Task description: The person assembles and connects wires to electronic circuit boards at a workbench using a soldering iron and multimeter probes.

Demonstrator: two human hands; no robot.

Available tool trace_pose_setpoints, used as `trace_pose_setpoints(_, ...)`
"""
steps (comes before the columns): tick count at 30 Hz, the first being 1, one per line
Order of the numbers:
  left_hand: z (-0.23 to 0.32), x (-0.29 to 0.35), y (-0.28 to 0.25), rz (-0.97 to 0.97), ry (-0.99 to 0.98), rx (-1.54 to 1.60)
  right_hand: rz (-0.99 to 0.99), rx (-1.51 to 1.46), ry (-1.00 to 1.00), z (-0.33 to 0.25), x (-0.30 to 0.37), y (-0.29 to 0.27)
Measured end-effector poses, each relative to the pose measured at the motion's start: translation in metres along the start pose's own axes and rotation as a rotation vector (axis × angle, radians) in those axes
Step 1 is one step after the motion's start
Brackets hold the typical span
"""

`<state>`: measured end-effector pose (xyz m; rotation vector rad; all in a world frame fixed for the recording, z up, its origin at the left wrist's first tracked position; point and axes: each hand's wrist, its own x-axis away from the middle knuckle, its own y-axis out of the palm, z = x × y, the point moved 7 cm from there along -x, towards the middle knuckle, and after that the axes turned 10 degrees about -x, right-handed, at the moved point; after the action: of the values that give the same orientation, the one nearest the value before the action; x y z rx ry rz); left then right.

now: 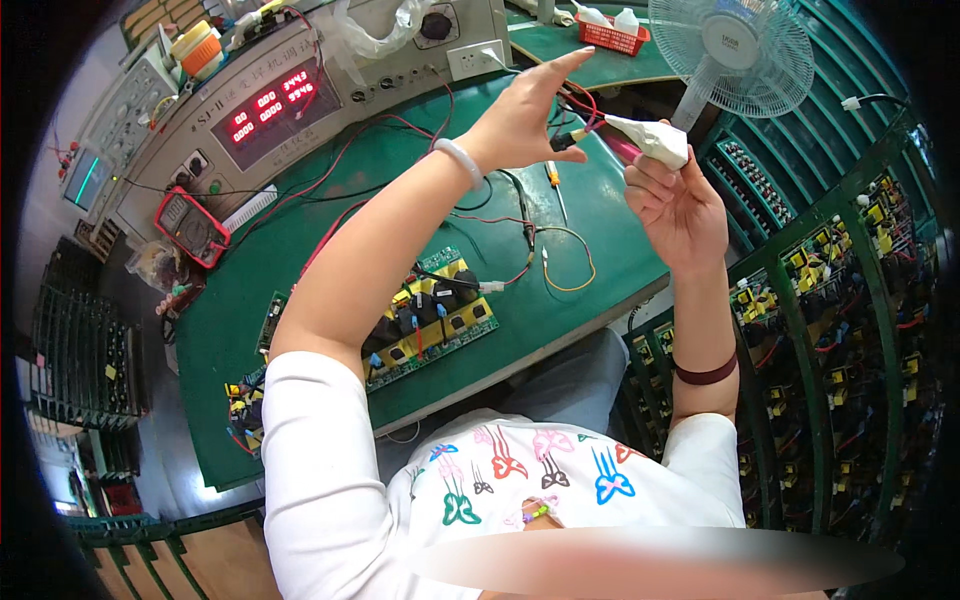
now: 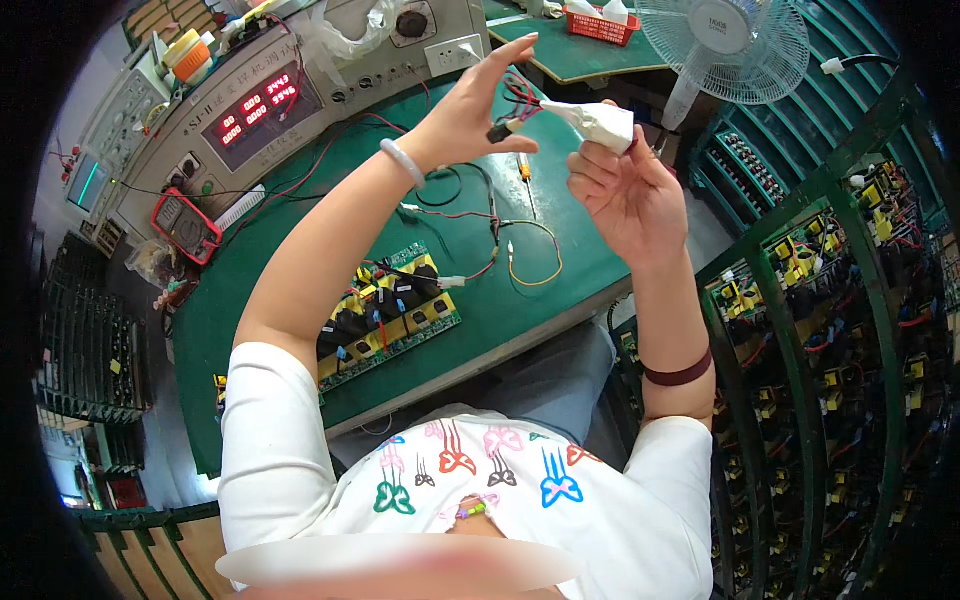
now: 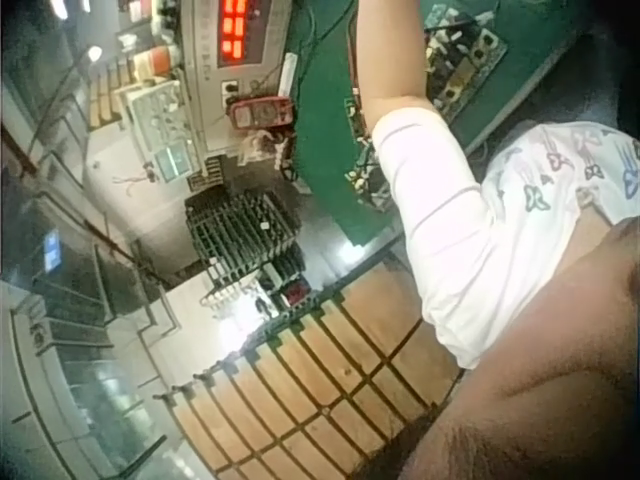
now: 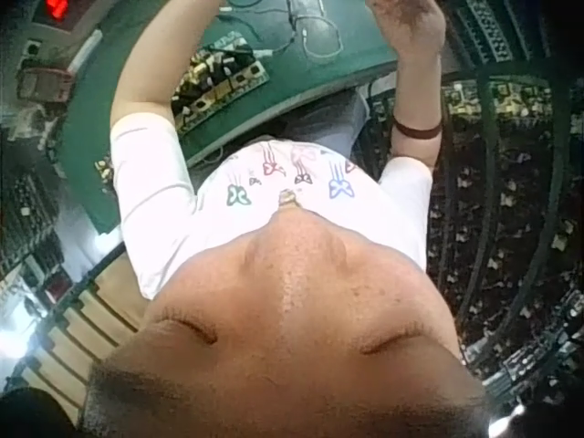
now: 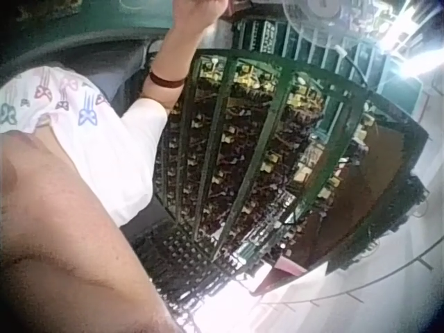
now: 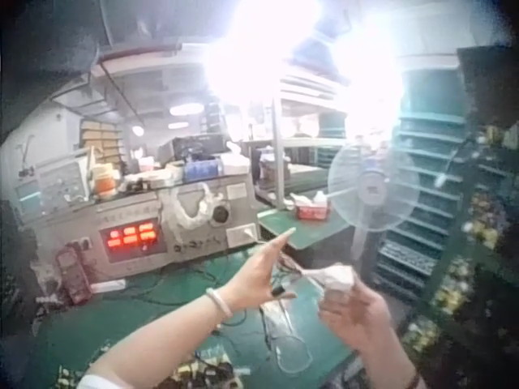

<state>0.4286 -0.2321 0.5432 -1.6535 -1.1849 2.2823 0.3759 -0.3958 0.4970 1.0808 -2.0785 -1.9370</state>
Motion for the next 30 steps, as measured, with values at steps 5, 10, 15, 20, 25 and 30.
trace_pose_setpoints(5, -0.050, 0.013, 0.027, -0.238, -0.243, 0.051, 0.007, -0.051, 0.000, 0.002, 0.009, 0.005)
trace_pose_setpoints(10, -0.045, 0.010, 0.008, -0.293, 0.088, -0.626, 0.164, 0.611, -0.062, -0.013, 0.017, -0.021)
trace_pose_setpoints(15, -0.046, 0.000, 0.018, -0.377, 0.344, -0.889, 0.314, 1.059, -0.021, -0.011, 0.015, -0.051)
trace_pose_setpoints(20, -0.069, -0.002, 0.049, -0.559, 0.263, -1.172, 0.368, 1.298, -0.134, -0.027, -0.006, -0.092)
trace_pose_setpoints(25, -0.071, 0.061, 0.067, -0.560, 0.017, -0.897, 0.669, 1.544, -0.020, -0.033, 0.012, -0.167)
trace_pose_setpoints(30, -0.043, 0.124, 0.056, -0.884, -0.255, -0.001, 0.660, 2.054, -0.016, -0.050, 0.031, -0.158)
